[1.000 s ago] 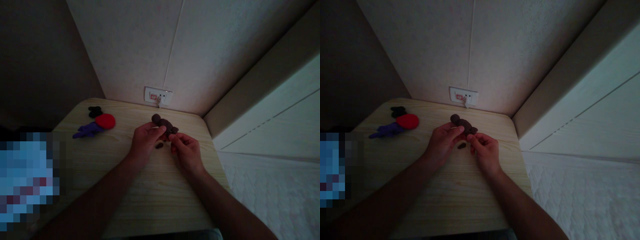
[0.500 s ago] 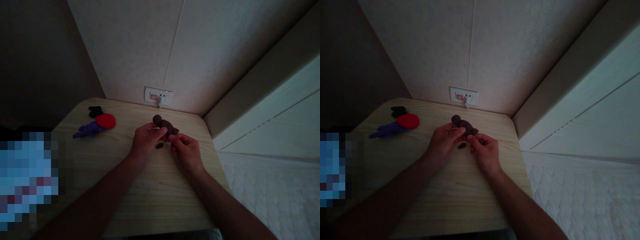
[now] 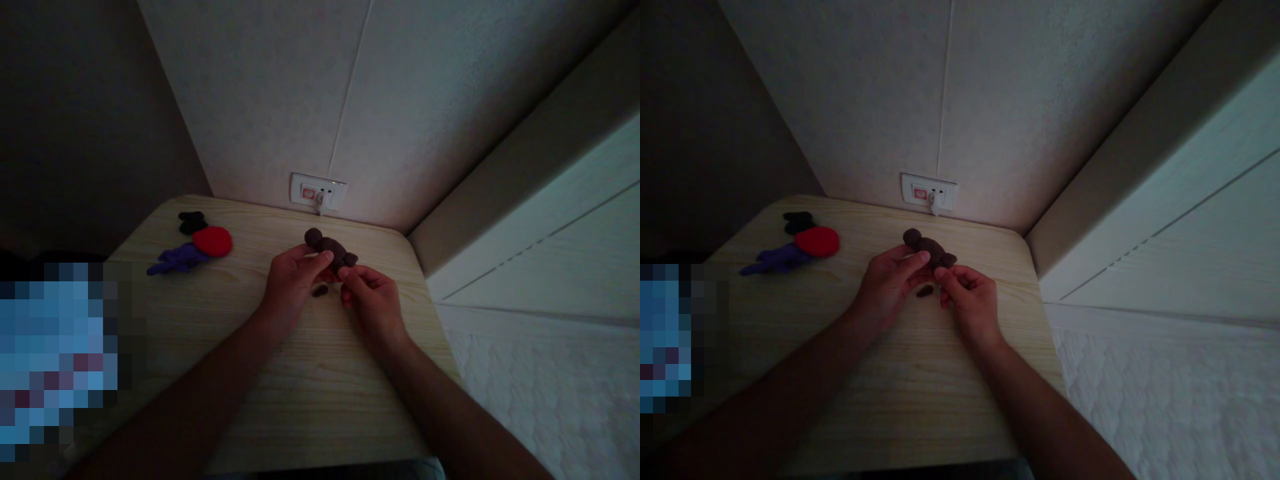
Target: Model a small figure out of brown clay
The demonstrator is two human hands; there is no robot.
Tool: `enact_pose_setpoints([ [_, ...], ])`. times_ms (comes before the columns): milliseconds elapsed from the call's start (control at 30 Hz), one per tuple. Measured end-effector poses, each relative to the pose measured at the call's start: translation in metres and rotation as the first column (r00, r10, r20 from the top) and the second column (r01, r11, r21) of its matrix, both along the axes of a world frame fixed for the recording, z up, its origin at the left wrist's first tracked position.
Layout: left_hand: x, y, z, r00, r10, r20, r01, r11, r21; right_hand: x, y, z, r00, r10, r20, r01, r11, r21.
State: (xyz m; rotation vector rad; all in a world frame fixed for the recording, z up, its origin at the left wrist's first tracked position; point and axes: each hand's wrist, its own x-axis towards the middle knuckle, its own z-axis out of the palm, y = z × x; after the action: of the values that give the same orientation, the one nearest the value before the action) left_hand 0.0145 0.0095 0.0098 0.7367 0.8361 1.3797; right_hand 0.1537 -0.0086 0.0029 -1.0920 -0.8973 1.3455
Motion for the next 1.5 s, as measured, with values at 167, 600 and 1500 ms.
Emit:
enact_pose_setpoints([
  [167, -0.004, 0.003, -0.002, 0.999, 0.014, 0.035, -0.014, 1.000, -0.016, 0.001, 0.003, -0.001, 0.999, 0.045, -0.013, -0.045, 0.999, 0.010],
  [600, -0.005, 0.003, 0.001, 0.998, 0.053, -0.016, -0.054, 0.996, -0.077, 0.011, -0.002, -0.002, 0.849, -0.151, 0.506, -0.049, 0.931, 0.361],
  [1500, -0.001, -0.001, 0.001, 1.000, 0.026, -0.014, -0.027, 0.999, -0.039, 0.010, -0.002, -0.003, 0.780, -0.295, 0.552, 0.013, 0.890, 0.456],
])
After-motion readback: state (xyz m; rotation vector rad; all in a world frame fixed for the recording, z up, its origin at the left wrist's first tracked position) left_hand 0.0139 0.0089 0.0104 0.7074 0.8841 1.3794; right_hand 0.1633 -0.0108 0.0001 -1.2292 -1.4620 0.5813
